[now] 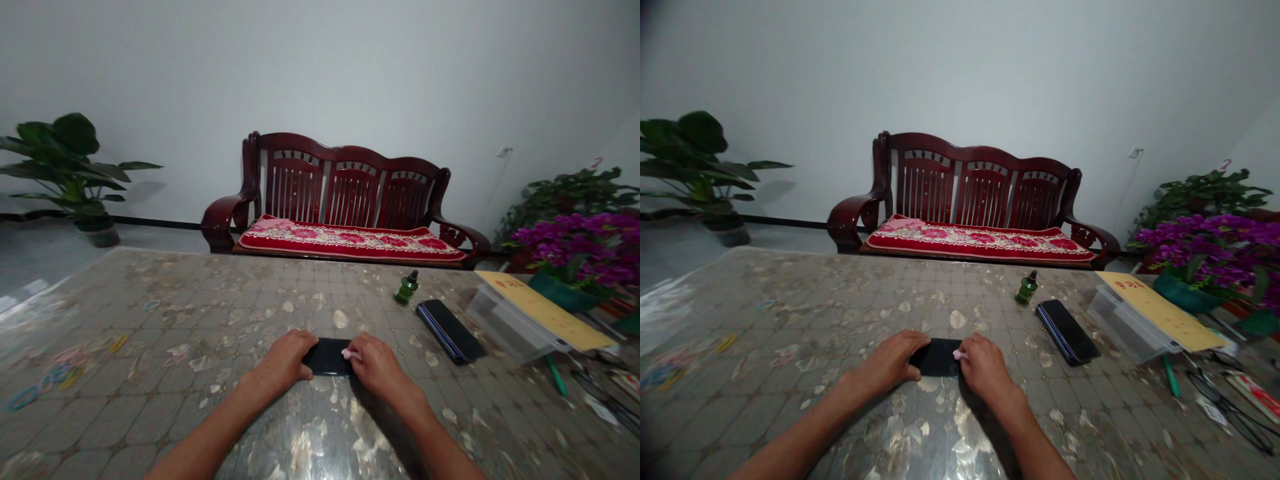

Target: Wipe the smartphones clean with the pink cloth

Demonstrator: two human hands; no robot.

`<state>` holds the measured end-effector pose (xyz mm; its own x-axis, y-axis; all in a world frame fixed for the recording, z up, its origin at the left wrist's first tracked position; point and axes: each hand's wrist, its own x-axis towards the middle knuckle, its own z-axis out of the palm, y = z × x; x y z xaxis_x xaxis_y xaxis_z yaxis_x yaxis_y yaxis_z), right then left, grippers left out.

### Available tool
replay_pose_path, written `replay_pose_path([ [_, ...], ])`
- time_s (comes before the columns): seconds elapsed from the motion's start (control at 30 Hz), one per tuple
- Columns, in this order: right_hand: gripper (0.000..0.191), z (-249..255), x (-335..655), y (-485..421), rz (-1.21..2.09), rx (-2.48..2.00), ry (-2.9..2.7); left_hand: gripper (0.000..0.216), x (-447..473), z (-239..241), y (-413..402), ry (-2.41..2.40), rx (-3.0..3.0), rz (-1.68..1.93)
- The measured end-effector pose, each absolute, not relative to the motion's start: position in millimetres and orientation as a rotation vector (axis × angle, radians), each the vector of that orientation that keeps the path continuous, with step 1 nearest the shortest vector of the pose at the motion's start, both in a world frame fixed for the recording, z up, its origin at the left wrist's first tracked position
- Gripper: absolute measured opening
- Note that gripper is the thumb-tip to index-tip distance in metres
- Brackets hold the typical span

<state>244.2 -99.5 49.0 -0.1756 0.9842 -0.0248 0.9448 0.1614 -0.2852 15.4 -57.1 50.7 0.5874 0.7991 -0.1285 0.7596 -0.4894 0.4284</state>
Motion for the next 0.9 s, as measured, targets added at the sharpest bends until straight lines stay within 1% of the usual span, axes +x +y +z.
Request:
replay_pose_path([
  [0.2, 0.023, 57, 250, -95, 0.252, -1.992, -2.150, 0.047, 16, 51, -57, 1.237, 2.379, 0.125],
  [0.43, 0.017, 60, 249, -110, 0.444, -1.876, -2.256, 0.048, 15, 53, -58, 1.243, 2.354, 0.122],
  [0.67, 0.022, 59, 246, -96, 0.253, -2.072, -2.097, 0.043, 16, 51, -58, 1.237, 2.363, 0.138],
  [0.9, 0.022, 51, 219, -97, 0.279, -1.914, -2.250, 0.052, 16, 50, -57, 1.243, 2.390, 0.157],
])
